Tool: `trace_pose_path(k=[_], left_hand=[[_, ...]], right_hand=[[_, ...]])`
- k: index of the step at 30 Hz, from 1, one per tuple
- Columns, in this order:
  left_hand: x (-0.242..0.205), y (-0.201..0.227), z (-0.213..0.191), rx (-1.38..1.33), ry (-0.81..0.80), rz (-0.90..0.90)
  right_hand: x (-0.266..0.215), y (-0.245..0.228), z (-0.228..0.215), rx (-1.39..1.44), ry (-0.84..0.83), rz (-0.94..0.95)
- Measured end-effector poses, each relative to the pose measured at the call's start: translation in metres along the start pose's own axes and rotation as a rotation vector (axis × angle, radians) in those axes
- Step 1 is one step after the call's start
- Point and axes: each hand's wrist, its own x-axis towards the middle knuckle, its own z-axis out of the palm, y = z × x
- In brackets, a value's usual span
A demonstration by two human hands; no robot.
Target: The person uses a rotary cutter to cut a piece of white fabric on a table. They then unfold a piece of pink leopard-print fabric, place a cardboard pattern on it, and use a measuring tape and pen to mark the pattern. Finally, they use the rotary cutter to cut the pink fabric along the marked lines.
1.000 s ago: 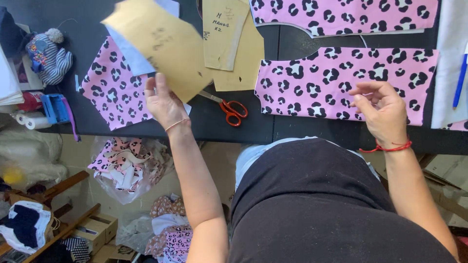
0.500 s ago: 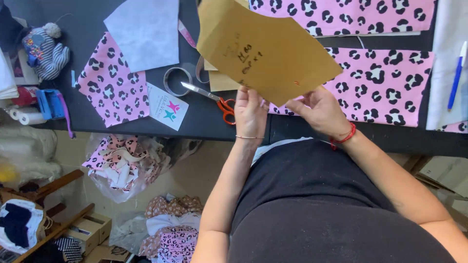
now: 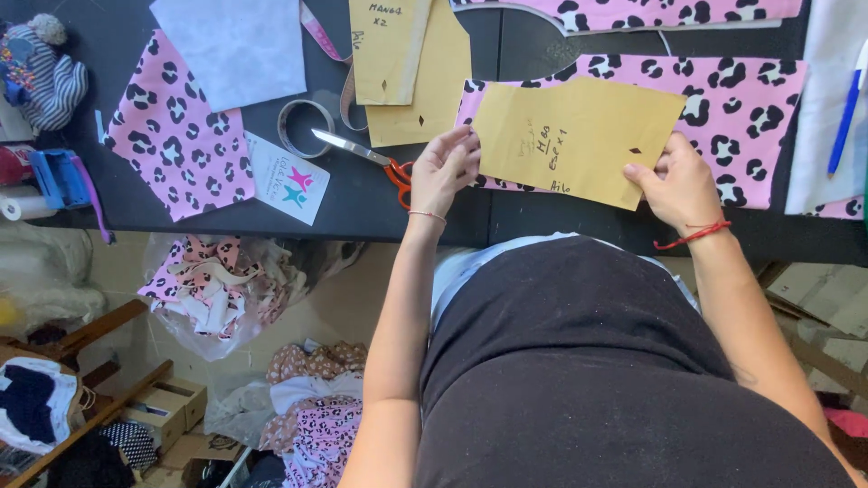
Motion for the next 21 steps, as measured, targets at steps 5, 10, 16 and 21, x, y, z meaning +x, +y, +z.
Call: trace_pose_path(k=[5, 10, 16, 21], left_hand=[[0.014, -0.004, -0.013, 0.176, 0.159, 0.228], [0.017, -0.006, -0.024, 0.686, 0.348, 0.561], [0.040, -0.023, -0.033, 1.534, 0.570, 0.630], [0.056, -0.021, -0.049, 1.507, 0.621, 0.514]], right_hand=[[-0.002, -0.015, -0.007, -0.061, -0.031, -0.020], [0.005, -0.010, -0.004, -0.088, -0.057, -0.035], [0.007, -0.016, -0.002, -0.152, -0.060, -0.118], [0.018, -0.008, 0.002, -0.200, -0.048, -0.139]])
